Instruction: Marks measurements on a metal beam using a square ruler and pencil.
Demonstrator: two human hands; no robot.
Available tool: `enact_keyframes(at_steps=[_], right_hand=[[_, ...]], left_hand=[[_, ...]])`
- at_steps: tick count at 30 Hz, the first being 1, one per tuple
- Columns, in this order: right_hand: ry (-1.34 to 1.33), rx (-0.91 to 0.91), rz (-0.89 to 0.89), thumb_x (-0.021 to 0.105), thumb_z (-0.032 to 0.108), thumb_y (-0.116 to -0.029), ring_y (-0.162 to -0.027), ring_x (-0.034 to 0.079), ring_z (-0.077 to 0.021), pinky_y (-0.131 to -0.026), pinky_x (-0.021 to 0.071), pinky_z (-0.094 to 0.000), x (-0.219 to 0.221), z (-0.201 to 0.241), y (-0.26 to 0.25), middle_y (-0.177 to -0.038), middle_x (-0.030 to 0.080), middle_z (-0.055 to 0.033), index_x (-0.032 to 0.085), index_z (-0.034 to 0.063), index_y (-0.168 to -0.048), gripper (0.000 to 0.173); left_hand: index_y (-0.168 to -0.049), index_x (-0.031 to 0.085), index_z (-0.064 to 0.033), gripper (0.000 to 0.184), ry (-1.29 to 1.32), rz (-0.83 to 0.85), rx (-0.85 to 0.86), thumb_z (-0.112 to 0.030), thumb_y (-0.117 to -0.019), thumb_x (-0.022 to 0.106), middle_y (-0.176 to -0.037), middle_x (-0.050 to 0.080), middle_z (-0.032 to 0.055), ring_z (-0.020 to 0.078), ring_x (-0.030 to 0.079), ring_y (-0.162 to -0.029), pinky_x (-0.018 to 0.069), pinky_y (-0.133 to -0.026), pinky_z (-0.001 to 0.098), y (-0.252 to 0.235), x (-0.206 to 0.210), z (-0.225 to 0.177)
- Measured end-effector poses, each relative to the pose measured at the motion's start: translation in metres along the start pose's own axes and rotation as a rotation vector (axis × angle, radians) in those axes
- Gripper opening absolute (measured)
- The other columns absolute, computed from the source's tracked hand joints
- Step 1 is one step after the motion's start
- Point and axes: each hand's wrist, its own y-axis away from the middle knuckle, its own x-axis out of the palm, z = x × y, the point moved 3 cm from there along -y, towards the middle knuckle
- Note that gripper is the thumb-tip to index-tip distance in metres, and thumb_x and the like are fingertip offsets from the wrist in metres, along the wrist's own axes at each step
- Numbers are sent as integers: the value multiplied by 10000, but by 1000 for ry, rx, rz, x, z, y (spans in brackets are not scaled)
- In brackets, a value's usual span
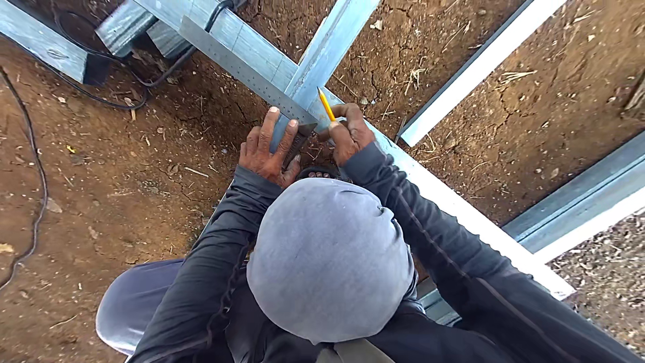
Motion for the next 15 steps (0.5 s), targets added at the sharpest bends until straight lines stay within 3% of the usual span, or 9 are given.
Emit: enact_keyframes(at_steps=[2, 4, 6, 11, 15], right_hand=[[289, -135, -28, 430, 134, -1050, -790, 728, -268, -732, 594, -489, -11, 13, 4, -994, 749, -127, 520, 56, -1437, 405], [553, -140, 56, 477, 107, -1046, -942, 739, -405, -828, 581, -595, -20, 33, 3, -1127, 734, -211, 525, 105, -1490, 446], [731, -103, 155, 480, 114, -1054, -1049, 711, -470, -876, 550, -646, -22, 50, -4, -1243, 699, -245, 446, 187, -1573, 526], [870, -97, 295, 456, 123, -1068, -1126, 684, -468, -920, 519, -648, -16, 77, -22, -1265, 698, -225, 497, 248, -1544, 493], [934, -40, 386, 435, 96, -1073, -1200, 649, -468, -964, 496, -646, -7, 93, -29, -1327, 661, -237, 452, 249, -1570, 520]], left_hand=[[-1589, 422, -265, 674, 10, 14, -3, -507, -978, 568, -1639, 353, 227, 479, 522, -1325, 511, -926, 592, 0, -1, 0], [-1582, 438, -253, 672, 16, 5, 2, -503, -973, 570, -1636, 357, 232, 478, 527, -1321, 509, -922, 589, -1, 0, -1], [-1594, 417, -251, 680, 3, 18, 0, -519, -982, 541, -1657, 322, 224, 467, 522, -1328, 503, -927, 585, -1, -1, -1], [-1595, 417, -261, 663, -1, 26, 3, -515, -993, 523, -1674, 328, 159, 455, 539, -1301, 506, -870, 581, -1, -2, -1], [-1588, 432, -262, 664, 4, 7, 17, -512, -984, 550, -1669, 339, 159, 449, 547, -1297, 514, -871, 578, -1, -1, 0]])
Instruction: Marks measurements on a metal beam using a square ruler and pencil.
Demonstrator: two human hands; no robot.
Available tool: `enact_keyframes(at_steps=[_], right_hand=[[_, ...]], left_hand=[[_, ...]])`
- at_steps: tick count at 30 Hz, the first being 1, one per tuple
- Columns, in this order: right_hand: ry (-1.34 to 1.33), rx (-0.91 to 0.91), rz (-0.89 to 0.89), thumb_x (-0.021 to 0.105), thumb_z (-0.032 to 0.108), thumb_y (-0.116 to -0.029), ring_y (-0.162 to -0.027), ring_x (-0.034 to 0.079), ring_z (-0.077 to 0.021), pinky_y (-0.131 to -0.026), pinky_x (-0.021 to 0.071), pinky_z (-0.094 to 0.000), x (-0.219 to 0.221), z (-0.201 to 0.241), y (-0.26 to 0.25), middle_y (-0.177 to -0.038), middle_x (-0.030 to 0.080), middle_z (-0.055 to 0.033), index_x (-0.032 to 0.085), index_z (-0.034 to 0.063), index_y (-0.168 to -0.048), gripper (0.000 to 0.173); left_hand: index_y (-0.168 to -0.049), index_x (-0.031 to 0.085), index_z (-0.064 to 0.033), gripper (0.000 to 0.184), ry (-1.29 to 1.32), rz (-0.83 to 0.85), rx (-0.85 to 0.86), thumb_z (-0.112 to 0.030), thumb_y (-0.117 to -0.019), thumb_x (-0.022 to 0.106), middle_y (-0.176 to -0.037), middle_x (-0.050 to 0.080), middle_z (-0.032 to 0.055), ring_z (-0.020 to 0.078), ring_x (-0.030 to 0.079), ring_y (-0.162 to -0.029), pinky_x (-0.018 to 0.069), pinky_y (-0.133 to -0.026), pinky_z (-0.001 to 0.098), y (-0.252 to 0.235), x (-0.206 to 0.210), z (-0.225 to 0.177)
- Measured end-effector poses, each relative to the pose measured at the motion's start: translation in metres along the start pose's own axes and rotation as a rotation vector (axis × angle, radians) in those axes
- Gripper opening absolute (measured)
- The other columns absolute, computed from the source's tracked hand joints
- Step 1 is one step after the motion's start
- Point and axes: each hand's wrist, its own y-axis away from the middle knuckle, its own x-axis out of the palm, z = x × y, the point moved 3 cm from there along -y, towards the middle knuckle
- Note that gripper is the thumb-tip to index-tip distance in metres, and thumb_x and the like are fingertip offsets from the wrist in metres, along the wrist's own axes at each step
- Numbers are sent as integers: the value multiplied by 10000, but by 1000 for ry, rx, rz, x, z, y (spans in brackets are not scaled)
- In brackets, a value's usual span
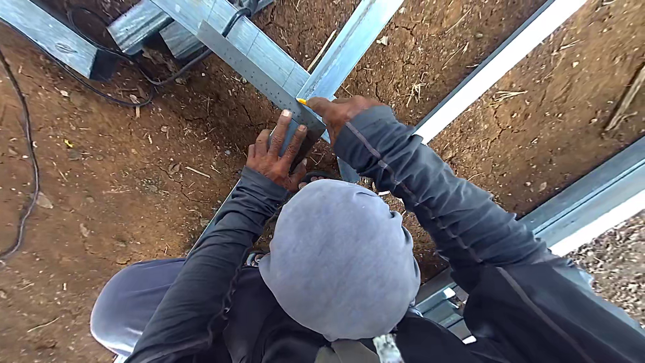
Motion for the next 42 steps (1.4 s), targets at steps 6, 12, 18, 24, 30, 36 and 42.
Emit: enact_keyframes(at_steps=[6, 12, 18, 24, 30, 36, 42], right_hand=[[64, 25, 56, 434, 84, -1071, -1216, 641, -464, -953, 496, -651, -5, 4, 0, -1333, 656, -237, 454, 255, -1566, 524], [75, 27, 49, 441, 97, -1068, -1174, 660, -473, -915, 510, -662, -6, 2, 3, -1289, 677, -238, 481, 265, -1547, 509], [71, 22, 53, 437, 86, -1065, -1213, 640, -469, -939, 499, -662, -5, 3, 1, -1328, 658, -237, 463, 259, -1559, 524], [59, -4, 18, 441, 81, -1062, -1189, 651, -473, -925, 505, -658, -3, 2, 2, -1306, 668, -240, 489, 243, -1542, 509], [71, 7, 35, 437, 79, -1064, -1200, 646, -467, -933, 502, -656, -3, 4, 1, -1326, 657, -235, 466, 242, -1558, 521], [107, 32, 90, 434, 86, -1076, -1197, 645, -474, -926, 502, -658, -10, 6, 5, -1308, 661, -249, 469, 242, -1555, 505], [125, 27, 118, 460, 73, -1061, -1197, 642, -480, -920, 495, -673, -20, 12, 0, -1299, 666, -252, 484, 260, -1546, 521]], left_hand=[[-1584, 438, -251, 659, 1, -2, 9, -506, -986, 549, -1664, 344, 168, 441, 557, -1278, 514, -876, 565, 0, 1, 0], [-1589, 427, -260, 663, -10, -17, 4, -500, -983, 545, -1662, 352, 160, 437, 555, -1284, 510, -876, 566, 1, 1, 0], [-1587, 432, -258, 662, -6, -18, 15, -503, -983, 548, -1662, 350, 167, 441, 549, -1291, 508, -890, 563, 1, 2, 0], [-1581, 444, -248, 658, -16, -31, 24, -503, -983, 546, -1654, 366, 168, 435, 556, -1285, 514, -879, 545, 0, 1, 0], [-1584, 440, -258, 655, -15, -39, 29, -505, -985, 540, -1655, 363, 163, 429, 556, -1281, 510, -881, 542, 1, 2, 1], [-1579, 448, -246, 660, -14, -45, 26, -498, -977, 543, -1654, 366, 163, 429, 562, -1272, 515, -871, 545, 1, 2, 0], [-1581, 441, -254, 663, -2, -20, 14, -488, -973, 567, -1658, 356, 166, 450, 556, -1287, 520, -871, 571, 1, 1, 0]])
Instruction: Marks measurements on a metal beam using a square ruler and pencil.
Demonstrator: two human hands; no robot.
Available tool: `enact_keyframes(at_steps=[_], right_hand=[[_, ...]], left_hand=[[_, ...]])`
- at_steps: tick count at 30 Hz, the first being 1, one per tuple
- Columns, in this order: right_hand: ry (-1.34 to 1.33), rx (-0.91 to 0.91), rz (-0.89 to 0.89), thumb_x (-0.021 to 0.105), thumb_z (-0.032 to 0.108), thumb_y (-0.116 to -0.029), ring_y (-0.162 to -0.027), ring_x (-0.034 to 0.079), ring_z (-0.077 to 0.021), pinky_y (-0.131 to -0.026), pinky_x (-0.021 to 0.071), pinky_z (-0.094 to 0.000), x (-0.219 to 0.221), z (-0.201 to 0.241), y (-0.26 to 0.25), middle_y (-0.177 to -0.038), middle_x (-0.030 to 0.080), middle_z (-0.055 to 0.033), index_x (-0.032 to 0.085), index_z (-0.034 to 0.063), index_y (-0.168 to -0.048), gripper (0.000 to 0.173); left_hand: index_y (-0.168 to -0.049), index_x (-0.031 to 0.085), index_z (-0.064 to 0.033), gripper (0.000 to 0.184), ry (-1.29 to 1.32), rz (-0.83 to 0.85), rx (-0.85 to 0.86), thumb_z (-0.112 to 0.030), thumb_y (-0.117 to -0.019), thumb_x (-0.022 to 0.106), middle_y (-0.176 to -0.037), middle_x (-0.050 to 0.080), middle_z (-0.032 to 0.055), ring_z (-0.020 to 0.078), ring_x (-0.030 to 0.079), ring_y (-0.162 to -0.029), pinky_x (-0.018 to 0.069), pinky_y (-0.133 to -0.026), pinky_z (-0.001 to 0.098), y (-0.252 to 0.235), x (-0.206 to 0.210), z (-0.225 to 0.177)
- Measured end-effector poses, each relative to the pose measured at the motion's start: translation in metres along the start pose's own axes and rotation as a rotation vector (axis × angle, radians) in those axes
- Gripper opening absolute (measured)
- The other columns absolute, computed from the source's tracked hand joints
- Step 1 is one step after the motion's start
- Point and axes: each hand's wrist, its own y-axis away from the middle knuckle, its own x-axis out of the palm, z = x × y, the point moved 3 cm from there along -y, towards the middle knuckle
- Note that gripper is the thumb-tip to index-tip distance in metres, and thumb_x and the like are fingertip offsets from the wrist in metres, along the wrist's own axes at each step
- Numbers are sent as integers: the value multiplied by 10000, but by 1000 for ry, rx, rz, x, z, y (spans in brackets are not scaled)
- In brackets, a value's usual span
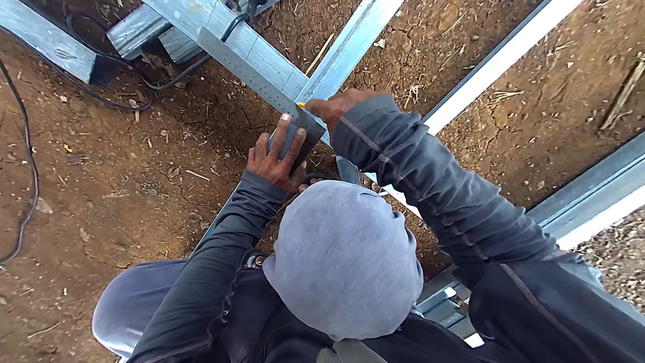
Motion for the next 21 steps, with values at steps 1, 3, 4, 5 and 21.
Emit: enact_keyframes(at_steps=[1, 3, 4, 5, 21], right_hand=[[12, 0, 17, 472, 61, -1055, -1204, 636, -485, -921, 492, -675, -2, 1, 0, -1306, 660, -257, 473, 263, -1554, 538], [44, -7, 84, 513, 48, -1035, -1199, 629, -494, -929, 483, -676, -8, 1, 0, -1301, 650, -273, 451, 248, -1564, 569], [63, -9, 102, 523, 51, -1030, -1191, 631, -493, -926, 485, -674, -11, 1, 0, -1291, 653, -273, 452, 243, -1564, 571], [76, -15, 106, 535, 44, -1021, -1181, 632, -497, -918, 482, -676, -13, 1, 0, -1278, 655, -277, 463, 233, -1555, 571], [216, -206, 43, 485, 144, -1065, -933, 686, -458, -763, 518, -651, 23, -61, 22, -1010, 688, -246, 624, 78, -1316, 295]], left_hand=[[-1580, 443, -253, 663, -2, -2, -1, -489, -973, 565, -1657, 359, 167, 449, 559, -1283, 520, -868, 568, 0, 0, 0], [-1584, 438, -253, 664, -10, 3, -2, -492, -976, 558, -1663, 350, 161, 437, 558, -1282, 519, -877, 560, 0, 0, 0], [-1583, 439, -256, 663, -14, -1, -3, -492, -975, 558, -1664, 349, 157, 432, 560, -1280, 518, -878, 557, 0, 0, 0], [-1584, 437, -257, 661, -13, -1, -4, -491, -977, 556, -1666, 346, 156, 433, 559, -1281, 518, -878, 558, 0, 1, 0], [-1584, 437, -276, 637, -42, -24, -23, -498, -992, 517, -1670, 344, 141, 438, 540, -1321, 513, -899, 554, 0, 4, 0]])
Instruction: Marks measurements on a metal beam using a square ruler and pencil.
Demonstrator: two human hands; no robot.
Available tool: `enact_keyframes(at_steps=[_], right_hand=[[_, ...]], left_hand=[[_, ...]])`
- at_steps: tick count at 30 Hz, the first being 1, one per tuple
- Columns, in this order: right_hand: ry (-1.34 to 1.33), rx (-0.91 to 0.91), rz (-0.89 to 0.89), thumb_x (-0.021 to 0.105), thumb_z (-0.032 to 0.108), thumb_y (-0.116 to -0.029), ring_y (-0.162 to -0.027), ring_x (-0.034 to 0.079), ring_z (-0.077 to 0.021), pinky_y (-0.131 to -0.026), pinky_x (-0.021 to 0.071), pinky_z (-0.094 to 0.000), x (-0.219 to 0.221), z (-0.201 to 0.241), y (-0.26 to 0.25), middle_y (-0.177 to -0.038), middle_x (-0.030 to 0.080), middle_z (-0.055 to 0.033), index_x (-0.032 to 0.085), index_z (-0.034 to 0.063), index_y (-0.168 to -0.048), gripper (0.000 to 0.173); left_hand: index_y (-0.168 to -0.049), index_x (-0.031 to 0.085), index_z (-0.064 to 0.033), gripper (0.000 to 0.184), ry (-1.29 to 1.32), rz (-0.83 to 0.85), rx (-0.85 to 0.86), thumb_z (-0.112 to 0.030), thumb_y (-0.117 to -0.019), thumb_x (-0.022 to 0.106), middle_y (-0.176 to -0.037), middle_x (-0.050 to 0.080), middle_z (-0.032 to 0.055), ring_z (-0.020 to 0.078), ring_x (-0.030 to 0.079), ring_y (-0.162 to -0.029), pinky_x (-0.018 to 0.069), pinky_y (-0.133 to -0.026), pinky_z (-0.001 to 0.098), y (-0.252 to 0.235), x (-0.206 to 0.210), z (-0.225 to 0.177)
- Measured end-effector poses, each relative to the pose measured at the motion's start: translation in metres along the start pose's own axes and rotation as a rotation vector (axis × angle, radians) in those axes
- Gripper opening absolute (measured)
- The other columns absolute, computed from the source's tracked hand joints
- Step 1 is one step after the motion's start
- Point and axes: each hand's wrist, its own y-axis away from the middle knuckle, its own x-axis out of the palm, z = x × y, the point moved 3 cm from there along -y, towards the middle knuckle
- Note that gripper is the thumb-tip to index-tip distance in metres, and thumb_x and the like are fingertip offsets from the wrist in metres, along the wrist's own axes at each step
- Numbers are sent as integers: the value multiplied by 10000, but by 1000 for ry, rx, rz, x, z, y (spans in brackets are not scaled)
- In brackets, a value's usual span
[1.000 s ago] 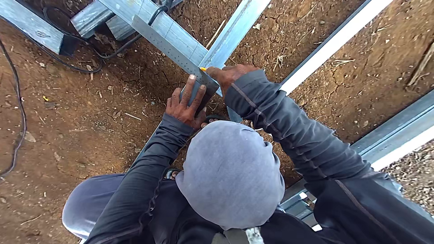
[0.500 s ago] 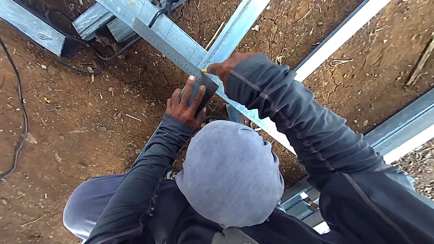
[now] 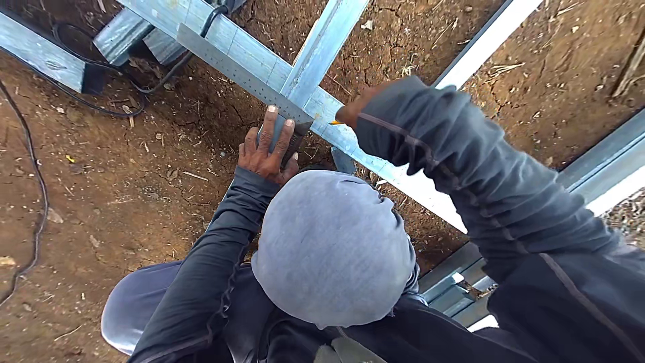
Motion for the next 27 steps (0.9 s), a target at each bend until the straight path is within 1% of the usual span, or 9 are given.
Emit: enact_keyframes(at_steps=[1, 2, 6, 8, 10, 12, 15, 17, 27], right_hand=[[-106, 151, 130, 474, 95, -1068, -1084, 662, -501, -876, 495, -678, -8, 9, 7, -1163, 674, -290, 531, 94, -1457, 393], [-215, 235, 55, 487, 98, -1053, -1076, 673, -508, -867, 501, -688, -2, 10, 12, -1152, 685, -293, 541, 113, -1452, 403], [-688, 281, -389, 575, 321, -1042, -839, 728, -340, -783, 573, -586, 56, 13, 8, -924, 734, -153, 653, 73, -1223, 317], [-823, 322, -473, 566, 308, -1038, -823, 734, -324, -770, 584, -568, 71, 26, 0, -921, 738, -136, 603, 81, -1321, 364], [-840, 336, -487, 528, 229, -1051, -893, 738, -343, -813, 586, -559, 65, 30, -4, -1037, 734, -166, 538, 81, -1412, 390], [-715, 305, -511, 529, 160, -1034, -1027, 716, -382, -886, 572, -556, 52, 27, -6, -1259, 669, -219, 571, 89, -1417, 392], [-502, 283, -377, 502, 207, -1070, -1125, 670, -441, -921, 540, -603, 32, 22, -12, -1400, 570, -255, 590, 183, -1454, 395], [-380, 281, -263, 456, 229, -1091, -1143, 661, -476, -896, 528, -651, 17, 26, -14, -1412, 576, -258, 581, 192, -1457, 389], [-118, 193, 84, 380, 105, -1101, -1191, 631, -478, -894, 499, -653, -31, 45, -11, -1265, 650, -273, 620, 30, -1317, 331]], left_hand=[[-1588, 431, -269, 640, 4, 6, 3, -499, -996, 516, -1671, 340, 147, 442, 535, -1325, 511, -908, 558, 0, 0, 0], [-1591, 426, -270, 645, 7, 7, 4, -502, -996, 518, -1673, 337, 147, 440, 530, -1330, 509, -913, 558, 1, 1, 0], [-1593, 419, -284, 655, 1, 11, -13, -497, -984, 529, -1676, 335, 137, 436, 532, -1323, 510, -900, 558, 0, 0, -2], [-1591, 421, -288, 656, -14, 10, -18, -497, -980, 531, -1671, 345, 134, 432, 539, -1311, 511, -885, 549, 0, -1, -2], [-1593, 419, -283, 658, -24, 17, -19, -496, -981, 527, -1671, 346, 133, 437, 536, -1314, 509, -878, 554, 0, -2, -3], [-1592, 423, -273, 662, -25, 21, -16, -505, -980, 524, -1671, 346, 133, 430, 539, -1308, 507, -867, 548, 1, -2, -3], [-1589, 431, -265, 658, -19, 18, -18, -499, -981, 527, -1666, 354, 140, 438, 545, -1302, 510, -865, 557, 0, -3, -4], [-1588, 430, -267, 655, -12, 32, -26, -493, -982, 533, -1670, 343, 147, 449, 542, -1303, 508, -879, 567, 0, -4, -4], [-1582, 436, -268, 656, -2, 37, -18, -478, -975, 563, -1668, 342, 157, 453, 554, -1288, 512, -886, 575, 0, -4, -4]])
